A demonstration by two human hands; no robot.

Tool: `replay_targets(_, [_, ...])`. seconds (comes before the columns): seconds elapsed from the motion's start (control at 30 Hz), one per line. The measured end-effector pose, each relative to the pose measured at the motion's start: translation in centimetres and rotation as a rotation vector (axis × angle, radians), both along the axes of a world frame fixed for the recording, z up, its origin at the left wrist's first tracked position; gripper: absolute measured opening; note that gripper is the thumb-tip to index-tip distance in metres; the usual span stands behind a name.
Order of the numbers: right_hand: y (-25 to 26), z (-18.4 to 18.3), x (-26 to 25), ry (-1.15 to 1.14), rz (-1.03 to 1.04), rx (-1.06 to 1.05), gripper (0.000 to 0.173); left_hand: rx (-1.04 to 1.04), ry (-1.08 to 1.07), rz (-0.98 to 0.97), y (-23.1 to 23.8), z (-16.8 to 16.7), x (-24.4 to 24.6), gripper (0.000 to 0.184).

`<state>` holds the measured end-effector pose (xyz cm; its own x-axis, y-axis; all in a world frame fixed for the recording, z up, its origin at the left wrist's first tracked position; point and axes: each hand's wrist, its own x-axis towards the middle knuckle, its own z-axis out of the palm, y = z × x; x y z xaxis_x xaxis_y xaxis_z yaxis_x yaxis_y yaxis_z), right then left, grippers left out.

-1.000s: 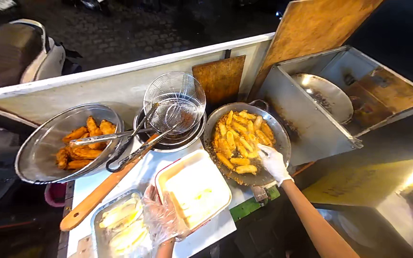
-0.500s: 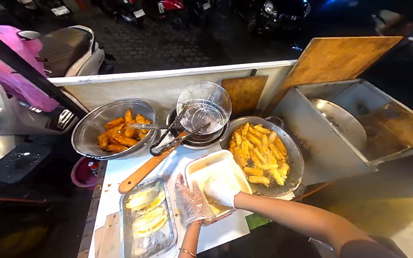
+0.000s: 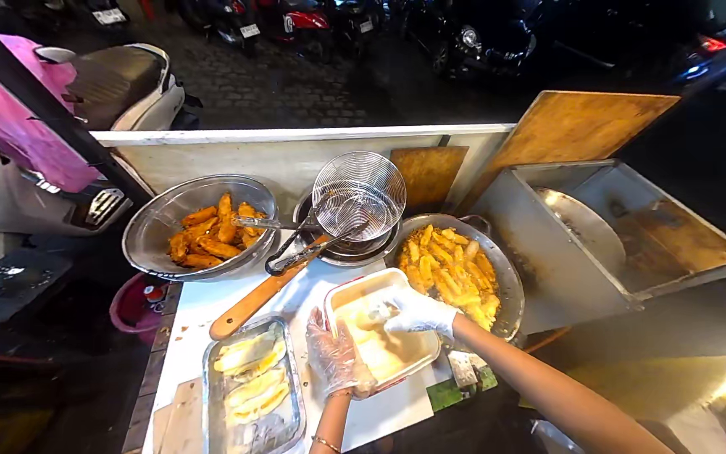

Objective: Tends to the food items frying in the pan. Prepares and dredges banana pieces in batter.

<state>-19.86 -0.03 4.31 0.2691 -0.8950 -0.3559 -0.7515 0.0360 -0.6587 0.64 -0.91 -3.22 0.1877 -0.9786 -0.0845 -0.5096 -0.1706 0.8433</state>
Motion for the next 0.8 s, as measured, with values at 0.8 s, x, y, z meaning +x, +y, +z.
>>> replay_targets(0.8, [-2.2, -2.9, 3.6, 0.272, 0.031, -0.198, 0.029, -0.019, -0.030, 0.019, 0.0, -0.6, 0.1, 0.062])
